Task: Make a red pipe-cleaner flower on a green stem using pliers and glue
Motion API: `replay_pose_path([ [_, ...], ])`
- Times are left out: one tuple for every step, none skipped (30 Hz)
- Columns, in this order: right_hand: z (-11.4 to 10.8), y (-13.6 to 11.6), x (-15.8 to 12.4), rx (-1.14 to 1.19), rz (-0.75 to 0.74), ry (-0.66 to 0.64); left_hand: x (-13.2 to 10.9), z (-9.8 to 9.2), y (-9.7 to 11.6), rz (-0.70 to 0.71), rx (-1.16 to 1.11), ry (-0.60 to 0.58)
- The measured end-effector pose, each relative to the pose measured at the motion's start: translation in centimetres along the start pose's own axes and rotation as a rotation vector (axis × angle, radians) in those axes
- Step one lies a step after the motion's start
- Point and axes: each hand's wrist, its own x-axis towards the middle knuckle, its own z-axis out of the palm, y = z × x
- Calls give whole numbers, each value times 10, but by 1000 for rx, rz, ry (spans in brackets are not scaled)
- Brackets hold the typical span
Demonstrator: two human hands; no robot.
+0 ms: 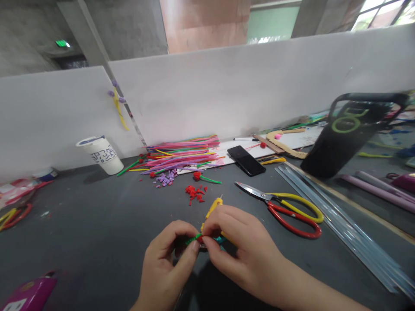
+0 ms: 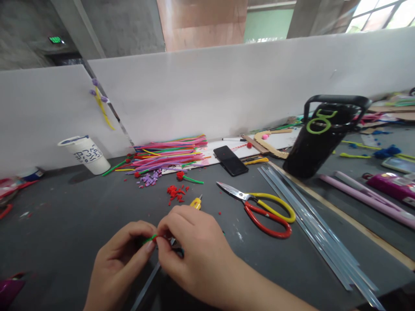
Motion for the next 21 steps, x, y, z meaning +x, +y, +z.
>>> replay_pose_path([
  [0, 0, 0, -2, -1, 2, 0, 0, 0, -2, -4, 2],
  [0, -1, 0, -2, -3, 6, 0, 0, 1, -3, -7, 5],
  [0, -1, 0, -1, -4, 11, 0, 0, 1, -3, -8, 9],
  [0, -1, -1, 0, -5, 12, 0, 1, 1, -4, -8, 12],
  [0, -2, -1, -1, -5, 14, 0, 1, 1, -5, -6, 15],
  [0, -2, -1, -3, -7, 14, 0, 1, 1, -5, -4, 18],
  [0, -2, 0, -6, -7, 10, 0, 1, 1, -3, -3, 20],
  [0, -2, 0, -8, -6, 9, 1, 1, 1, -2, -3, 20],
  [0, -2, 0, -9, -3, 6, 1, 1, 1, -2, -4, 18],
  [0, -1, 1, -9, -1, 4, 1, 1, 1, -3, -5, 16],
  [0, -1, 1, -9, 0, 4, 1, 0, 1, -5, -6, 16],
  [0, -1, 1, -7, 0, 5, 1, 0, 2, -7, -7, 16],
  [0, -1, 2, -6, -1, 7, 1, 0, 2, -8, -7, 18],
  [0, -1, 2, -6, -3, 10, 1, 0, 2, -9, -7, 21],
  [0, 0, 2, -6, -4, 11, 0, 1, 3, -8, -8, 25],
  [0, 0, 2, -6, -2, 13, 0, 1, 3, -6, -9, 27],
  [0, -1, 2, -4, 1, 13, 0, 1, 4, -6, -10, 29],
  [0, -1, 2, 0, 4, 13, 0, 2, 4, -9, -17, 30],
  [-1, -2, 2, 12, 9, 18, 0, 2, 5, -19, -36, 31],
  [-2, -2, 2, 34, 21, 23, 1, 2, 5, -37, -71, 32],
  [-4, -3, 3, 67, 40, 30, 1, 2, 5, -61, -122, 29],
])
